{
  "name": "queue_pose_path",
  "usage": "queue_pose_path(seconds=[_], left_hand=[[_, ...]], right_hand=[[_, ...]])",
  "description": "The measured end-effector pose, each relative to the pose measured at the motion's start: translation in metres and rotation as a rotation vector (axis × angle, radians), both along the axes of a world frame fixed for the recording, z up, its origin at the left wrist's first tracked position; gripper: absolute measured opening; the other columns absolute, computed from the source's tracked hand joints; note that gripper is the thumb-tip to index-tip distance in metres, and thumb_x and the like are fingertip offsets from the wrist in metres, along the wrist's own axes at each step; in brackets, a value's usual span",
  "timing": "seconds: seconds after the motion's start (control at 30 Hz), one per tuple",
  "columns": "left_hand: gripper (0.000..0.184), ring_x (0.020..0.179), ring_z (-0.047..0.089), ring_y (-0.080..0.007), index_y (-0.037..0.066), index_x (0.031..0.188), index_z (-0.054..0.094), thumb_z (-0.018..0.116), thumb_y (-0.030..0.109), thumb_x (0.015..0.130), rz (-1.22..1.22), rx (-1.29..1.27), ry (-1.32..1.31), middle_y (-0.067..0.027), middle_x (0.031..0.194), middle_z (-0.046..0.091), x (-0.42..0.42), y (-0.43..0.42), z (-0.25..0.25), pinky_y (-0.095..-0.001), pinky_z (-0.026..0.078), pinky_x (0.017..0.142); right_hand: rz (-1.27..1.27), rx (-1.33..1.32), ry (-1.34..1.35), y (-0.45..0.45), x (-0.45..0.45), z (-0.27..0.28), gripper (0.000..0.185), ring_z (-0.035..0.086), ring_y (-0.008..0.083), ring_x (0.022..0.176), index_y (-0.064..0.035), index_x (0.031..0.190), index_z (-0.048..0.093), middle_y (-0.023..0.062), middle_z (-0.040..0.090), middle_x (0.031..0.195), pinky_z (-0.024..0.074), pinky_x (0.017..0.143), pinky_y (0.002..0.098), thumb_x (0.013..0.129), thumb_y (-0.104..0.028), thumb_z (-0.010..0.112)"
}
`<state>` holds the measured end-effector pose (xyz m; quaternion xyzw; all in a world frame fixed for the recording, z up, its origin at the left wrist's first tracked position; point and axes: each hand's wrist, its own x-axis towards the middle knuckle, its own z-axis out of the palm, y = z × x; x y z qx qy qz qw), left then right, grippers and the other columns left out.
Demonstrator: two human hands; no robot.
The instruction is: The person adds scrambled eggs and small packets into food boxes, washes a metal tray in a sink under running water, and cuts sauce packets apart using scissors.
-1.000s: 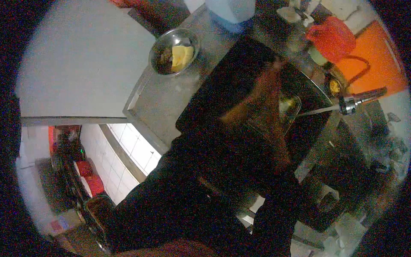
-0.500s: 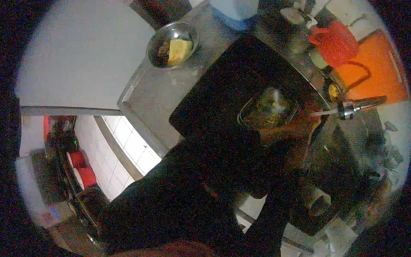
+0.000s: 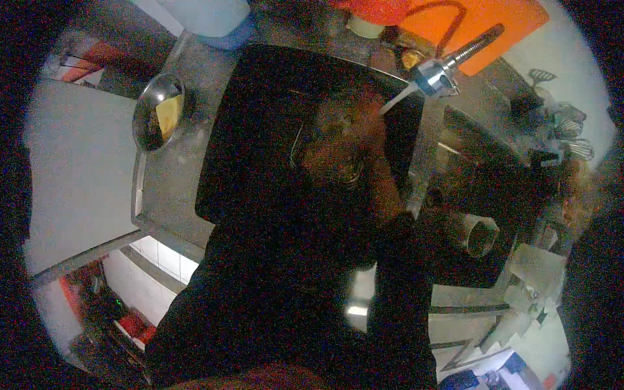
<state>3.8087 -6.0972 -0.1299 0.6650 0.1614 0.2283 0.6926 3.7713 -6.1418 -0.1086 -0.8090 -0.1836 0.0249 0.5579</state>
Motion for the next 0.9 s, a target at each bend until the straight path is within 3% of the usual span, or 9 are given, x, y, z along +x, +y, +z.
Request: queue_pose_path(seconds=[0.07, 0.17, 0.3, 0.37, 0.4, 0.43, 0.53, 0.73, 0.9], left_hand=[[0.041, 0.115, 0.040, -0.0350, 0.008, 0.125, 0.042, 0.039, 0.026, 0.088, 0.123, 0.211, 0.070, -0.0199, 0.127, 0.040, -0.006, -0.019, 0.002, -0.0444, 0.032, 0.095], [0.041, 0.116, 0.039, -0.0352, 0.008, 0.125, 0.042, 0.038, 0.028, 0.089, -0.240, -0.503, 0.009, -0.0199, 0.127, 0.039, 0.013, 0.017, -0.004, -0.0437, 0.032, 0.095], [0.041, 0.116, 0.037, -0.0354, 0.009, 0.125, 0.042, 0.036, 0.030, 0.090, 0.036, 0.163, 0.075, -0.0200, 0.128, 0.039, 0.003, -0.014, -0.018, -0.0429, 0.031, 0.096], [0.041, 0.117, 0.037, -0.0355, 0.009, 0.125, 0.043, 0.035, 0.031, 0.091, -0.209, -0.240, 0.007, -0.0201, 0.128, 0.038, 0.015, 0.006, -0.021, -0.0425, 0.030, 0.096], [0.042, 0.116, 0.036, -0.0379, 0.011, 0.126, 0.042, 0.036, 0.032, 0.090, -0.249, -0.709, -0.079, -0.0206, 0.129, 0.037, 0.014, 0.015, -0.010, -0.0436, 0.030, 0.096], [0.042, 0.116, 0.036, -0.0379, 0.011, 0.126, 0.042, 0.036, 0.032, 0.090, -0.247, -0.716, -0.066, -0.0206, 0.129, 0.037, -0.001, 0.001, 0.001, -0.0436, 0.030, 0.096], [0.048, 0.115, 0.037, -0.0353, 0.014, 0.130, 0.037, 0.038, 0.038, 0.089, 0.252, 0.110, -0.068, -0.0166, 0.132, 0.036, -0.031, -0.025, 0.024, -0.0433, 0.031, 0.094], [0.064, 0.118, 0.038, -0.0266, 0.007, 0.132, 0.033, 0.034, 0.052, 0.088, -0.300, -0.627, 0.078, -0.0093, 0.133, 0.038, -0.016, -0.001, 0.004, -0.0389, 0.029, 0.098], [0.066, 0.121, 0.036, -0.0249, 0.002, 0.132, 0.031, 0.029, 0.052, 0.089, -0.673, -0.973, -0.378, -0.0113, 0.134, 0.036, -0.017, 0.012, -0.013, -0.0365, 0.027, 0.101]], right_hand=[[0.004, -0.016, 0.024, -0.010, 0.005, -0.004, 0.045, 0.052, 0.0196, 0.090, -0.0015, 0.114, 0.048, 0.0104, 0.052, 0.101, 0.0436, 0.074, 0.0346, 0.093, -0.039, 0.033], [-0.005, -0.009, 0.017, -0.003, -0.009, -0.007, 0.046, 0.052, 0.0202, 0.091, -0.0013, 0.114, 0.047, 0.0110, 0.052, 0.102, 0.0436, 0.074, 0.0350, 0.093, -0.039, 0.032], [-0.052, -0.016, 0.041, -0.010, 0.007, -0.004, 0.048, 0.053, 0.0209, 0.092, -0.0010, 0.115, 0.047, 0.0118, 0.052, 0.104, 0.0437, 0.075, 0.0356, 0.093, -0.040, 0.032], [-0.043, -0.016, 0.037, -0.006, -0.001, -0.005, 0.048, 0.053, 0.0212, 0.093, -0.0009, 0.115, 0.047, 0.0121, 0.052, 0.104, 0.0437, 0.075, 0.0359, 0.093, -0.041, 0.031], [-0.040, -0.019, 0.039, -0.006, -0.011, -0.010, 0.048, 0.053, 0.0214, 0.093, -0.0008, 0.115, 0.047, 0.0123, 0.052, 0.104, 0.0437, 0.075, 0.0360, 0.093, -0.041, 0.031], [-0.040, -0.026, 0.040, -0.010, -0.016, -0.013, 0.049, 0.053, 0.0216, 0.093, -0.0008, 0.115, 0.047, 0.0125, 0.052, 0.105, 0.0437, 0.075, 0.0362, 0.093, -0.041, 0.031], [-0.037, -0.047, 0.061, -0.038, -0.005, -0.033, 0.050, 0.053, 0.0221, 0.094, -0.0006, 0.116, 0.046, 0.0131, 0.052, 0.106, 0.0438, 0.075, 0.0366, 0.093, -0.042, 0.030], [-0.107, -0.039, 0.058, -0.008, -0.003, -0.008, 0.052, 0.053, 0.0232, 0.096, -0.0002, 0.117, 0.046, 0.0142, 0.052, 0.108, 0.0439, 0.076, 0.0375, 0.093, -0.043, 0.029], [-0.258, -0.087, 0.093, 0.001, 0.025, -0.007, 0.053, 0.054, 0.0240, 0.098, 0.0002, 0.117, 0.045, 0.0152, 0.052, 0.109, 0.0439, 0.077, 0.0382, 0.092, -0.044, 0.028]])
